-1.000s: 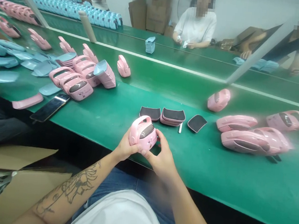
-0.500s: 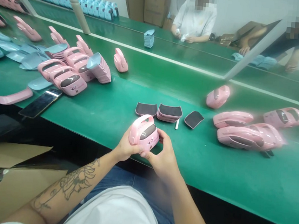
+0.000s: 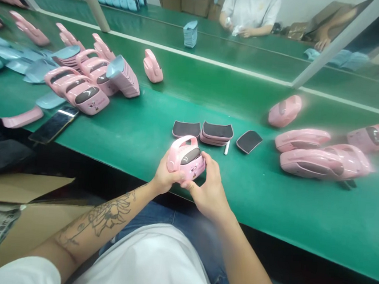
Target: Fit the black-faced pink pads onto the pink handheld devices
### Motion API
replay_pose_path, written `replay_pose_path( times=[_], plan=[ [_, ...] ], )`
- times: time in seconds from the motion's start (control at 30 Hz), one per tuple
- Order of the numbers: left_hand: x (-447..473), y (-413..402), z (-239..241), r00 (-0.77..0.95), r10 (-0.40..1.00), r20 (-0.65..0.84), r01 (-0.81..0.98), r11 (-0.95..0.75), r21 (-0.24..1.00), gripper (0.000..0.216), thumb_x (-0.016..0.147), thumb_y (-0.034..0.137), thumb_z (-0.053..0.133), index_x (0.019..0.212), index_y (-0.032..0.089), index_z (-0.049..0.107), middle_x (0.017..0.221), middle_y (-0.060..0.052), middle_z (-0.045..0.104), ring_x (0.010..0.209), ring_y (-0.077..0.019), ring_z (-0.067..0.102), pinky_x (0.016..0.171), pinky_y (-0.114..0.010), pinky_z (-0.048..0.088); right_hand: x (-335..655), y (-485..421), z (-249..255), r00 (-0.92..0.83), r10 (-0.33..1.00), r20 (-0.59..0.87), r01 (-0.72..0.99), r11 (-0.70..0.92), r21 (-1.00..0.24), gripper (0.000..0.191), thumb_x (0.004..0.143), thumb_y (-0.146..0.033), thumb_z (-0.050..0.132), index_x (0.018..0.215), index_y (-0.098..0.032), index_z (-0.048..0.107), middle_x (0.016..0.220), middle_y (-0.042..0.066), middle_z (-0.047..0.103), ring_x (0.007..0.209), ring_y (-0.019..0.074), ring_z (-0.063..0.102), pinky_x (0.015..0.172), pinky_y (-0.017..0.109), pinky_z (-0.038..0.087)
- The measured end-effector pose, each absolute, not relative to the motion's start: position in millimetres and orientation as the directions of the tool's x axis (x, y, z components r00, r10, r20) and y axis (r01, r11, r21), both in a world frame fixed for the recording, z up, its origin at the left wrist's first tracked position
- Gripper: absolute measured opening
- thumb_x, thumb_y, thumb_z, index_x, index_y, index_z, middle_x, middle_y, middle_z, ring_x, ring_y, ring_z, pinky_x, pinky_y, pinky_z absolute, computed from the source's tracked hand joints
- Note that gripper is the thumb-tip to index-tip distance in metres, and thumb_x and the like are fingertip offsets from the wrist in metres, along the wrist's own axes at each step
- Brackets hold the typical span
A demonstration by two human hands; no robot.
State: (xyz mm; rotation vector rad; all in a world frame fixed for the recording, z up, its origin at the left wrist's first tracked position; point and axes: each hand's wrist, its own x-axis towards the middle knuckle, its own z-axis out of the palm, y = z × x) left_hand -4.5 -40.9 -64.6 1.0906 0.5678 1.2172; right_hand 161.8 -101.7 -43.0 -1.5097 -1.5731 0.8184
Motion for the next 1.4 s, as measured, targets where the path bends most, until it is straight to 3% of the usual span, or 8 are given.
replay_pose_path(
  times=[0.23, 0.37, 0.5, 0.77, 1.1, 1.23, 1.33, 1.4],
  plan=[
    [-14, -39, -54, 0.471, 0.869, 0.153, -0.370, 0.038, 0.928, 0.107, 0.059, 0.029, 0.097, 0.152, 0.025, 0.047, 0.152, -0.014, 0.056, 0.137, -0.0379, 0.056, 0.116, -0.052, 0.046, 172, -104, -39, -0.023, 0.988, 0.152, 0.582, 0.137, -0.802, 0.093, 0.081, -0.059, 0.083, 0.157, -0.030, 0.037, 0.155, 0.016, 0.042, 0.141, 0.0361, 0.049, 0.116, 0.058, 0.047],
    [-16, -37, -50, 0.472, 0.879, 0.065, -0.395, 0.145, 0.907, 0.089, 0.062, 0.029, 0.095, 0.142, 0.022, 0.057, 0.137, -0.013, 0.067, 0.125, -0.0363, 0.065, 0.107, -0.050, 0.053, 174, -101, -31, -0.133, 0.952, 0.275, 0.615, 0.297, -0.731, 0.090, 0.083, -0.058, 0.082, 0.157, -0.030, 0.040, 0.159, 0.015, 0.039, 0.150, 0.0378, 0.039, 0.123, 0.060, 0.039],
    [-16, -35, -45, 0.540, 0.841, 0.022, -0.520, 0.312, 0.795, 0.067, 0.073, 0.034, 0.085, 0.135, 0.019, 0.062, 0.123, -0.013, 0.073, 0.112, -0.0331, 0.071, 0.094, -0.043, 0.058, 178, -96, -19, -0.240, 0.911, 0.335, 0.620, 0.410, -0.670, 0.075, 0.092, -0.047, 0.076, 0.157, -0.034, 0.043, 0.150, 0.013, 0.047, 0.142, 0.0361, 0.048, 0.119, 0.061, 0.042],
    [-16, -33, -39, 0.553, 0.828, -0.090, -0.551, 0.445, 0.706, 0.050, 0.076, 0.030, 0.077, 0.122, 0.013, 0.070, 0.109, -0.013, 0.078, 0.095, -0.0276, 0.074, 0.083, -0.034, 0.058, 177, -81, 5, -0.308, 0.912, 0.271, 0.686, 0.410, -0.601, 0.065, 0.088, -0.042, 0.081, 0.144, -0.026, 0.053, 0.132, 0.014, 0.057, 0.122, 0.0343, 0.060, 0.106, 0.055, 0.052],
    [-19, -30, -50, 0.482, 0.826, -0.293, -0.535, 0.542, 0.649, 0.051, 0.077, 0.040, 0.072, 0.118, 0.011, 0.072, 0.103, -0.014, 0.079, 0.083, -0.0283, 0.075, 0.067, -0.034, 0.059, 158, -70, 13, -0.337, 0.909, 0.244, 0.845, 0.406, -0.347, 0.055, 0.088, -0.048, 0.076, 0.130, -0.018, 0.058, 0.121, 0.017, 0.062, 0.110, 0.0381, 0.063, 0.091, 0.056, 0.053],
    [-34, -28, -54, 0.567, 0.788, -0.240, -0.570, 0.586, 0.576, 0.056, 0.080, 0.044, 0.070, 0.127, 0.012, 0.068, 0.114, -0.016, 0.078, 0.096, -0.0340, 0.076, 0.076, -0.041, 0.063, 162, -71, 7, -0.093, 0.987, 0.131, 0.797, 0.153, -0.584, 0.066, 0.088, -0.064, 0.071, 0.134, -0.019, 0.056, 0.130, 0.018, 0.061, 0.108, 0.0348, 0.066, 0.093, 0.053, 0.056],
    [-39, -32, -58, 0.554, 0.811, -0.186, -0.633, 0.556, 0.538, 0.060, 0.081, 0.045, 0.068, 0.131, 0.011, 0.065, 0.123, -0.019, 0.076, 0.108, -0.0390, 0.074, 0.085, -0.048, 0.062, 167, -77, -8, 0.026, 0.975, -0.222, 0.484, -0.207, -0.850, 0.061, 0.092, -0.075, 0.058, 0.121, -0.021, 0.058, 0.112, 0.012, 0.069, 0.084, 0.0243, 0.071, 0.072, 0.040, 0.060],
    [-40, -34, -59, 0.525, 0.832, -0.178, -0.662, 0.531, 0.529, 0.060, 0.082, 0.047, 0.067, 0.129, 0.011, 0.066, 0.122, -0.019, 0.076, 0.110, -0.0389, 0.074, 0.087, -0.046, 0.061, 164, -83, -19, -0.076, 0.911, -0.404, 0.208, -0.382, -0.900, 0.064, 0.091, -0.081, 0.053, 0.110, -0.020, 0.062, 0.101, 0.010, 0.072, 0.077, 0.0216, 0.071, 0.062, 0.034, 0.059]
  ],
)
